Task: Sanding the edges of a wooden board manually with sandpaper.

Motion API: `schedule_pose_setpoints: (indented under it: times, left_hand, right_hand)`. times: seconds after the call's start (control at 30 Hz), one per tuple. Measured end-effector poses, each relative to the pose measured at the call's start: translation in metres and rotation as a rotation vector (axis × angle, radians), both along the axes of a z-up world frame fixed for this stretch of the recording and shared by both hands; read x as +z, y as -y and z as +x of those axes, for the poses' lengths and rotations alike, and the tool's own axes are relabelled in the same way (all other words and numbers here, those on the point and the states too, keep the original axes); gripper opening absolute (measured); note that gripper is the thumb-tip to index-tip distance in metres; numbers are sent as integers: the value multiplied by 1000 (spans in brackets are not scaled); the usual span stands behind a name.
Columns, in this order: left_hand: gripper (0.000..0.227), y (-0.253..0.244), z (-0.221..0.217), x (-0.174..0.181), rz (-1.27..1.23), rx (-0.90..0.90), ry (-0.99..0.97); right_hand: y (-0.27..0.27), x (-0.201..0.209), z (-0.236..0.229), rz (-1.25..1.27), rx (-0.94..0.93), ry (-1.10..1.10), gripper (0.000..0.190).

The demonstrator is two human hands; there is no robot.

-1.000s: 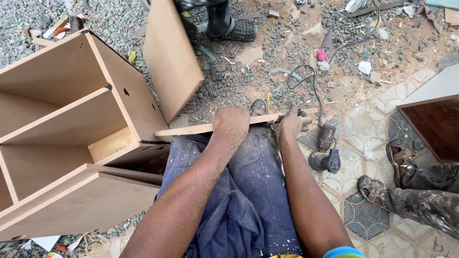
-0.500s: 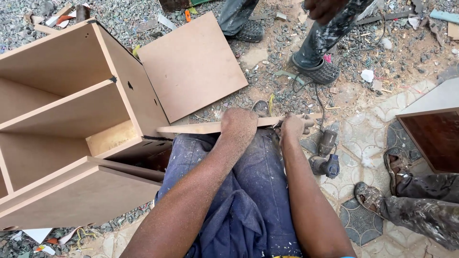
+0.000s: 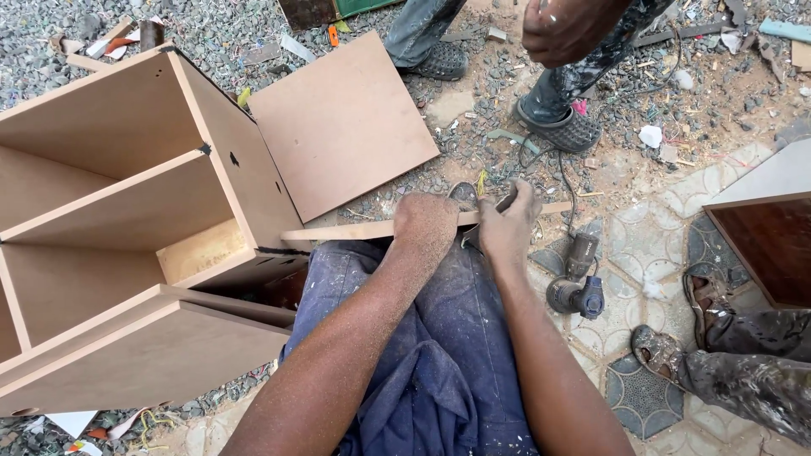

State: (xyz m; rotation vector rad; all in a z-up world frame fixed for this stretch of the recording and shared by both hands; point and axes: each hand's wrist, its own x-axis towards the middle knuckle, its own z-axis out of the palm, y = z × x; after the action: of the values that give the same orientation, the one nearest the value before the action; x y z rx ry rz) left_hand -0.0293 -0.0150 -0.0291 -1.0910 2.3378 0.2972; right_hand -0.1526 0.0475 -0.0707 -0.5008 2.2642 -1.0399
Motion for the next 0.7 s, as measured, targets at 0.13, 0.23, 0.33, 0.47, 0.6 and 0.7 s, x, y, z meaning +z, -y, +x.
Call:
schedule_pose_setpoints:
  times: [0.13,0.23,0.33,0.47,0.6,0.7]
  left_hand:
    - [17,-6,9,0,-33,14,-118]
    - [23,-5,8,6,94,346,-289]
    - [23,-1,3,-10,150,455,-373]
    - [27,-6,16,2,-60,38,-243]
    - [28,-7,7,3,-35,48,-229]
    - [13,-5,1,-7,-45,54,-35]
  right_hand:
    - [10,4,-8,-2,138,-188,59]
    - [23,-46,-38,55,-14,-277,63]
    - [22,7,5,49,59,-320,60]
    - [9,2,-3,53,213,-335,58]
    - [-8,-72,-55,180,48,-460,49]
    - [-13,-23,-5,84,218,-374,29]
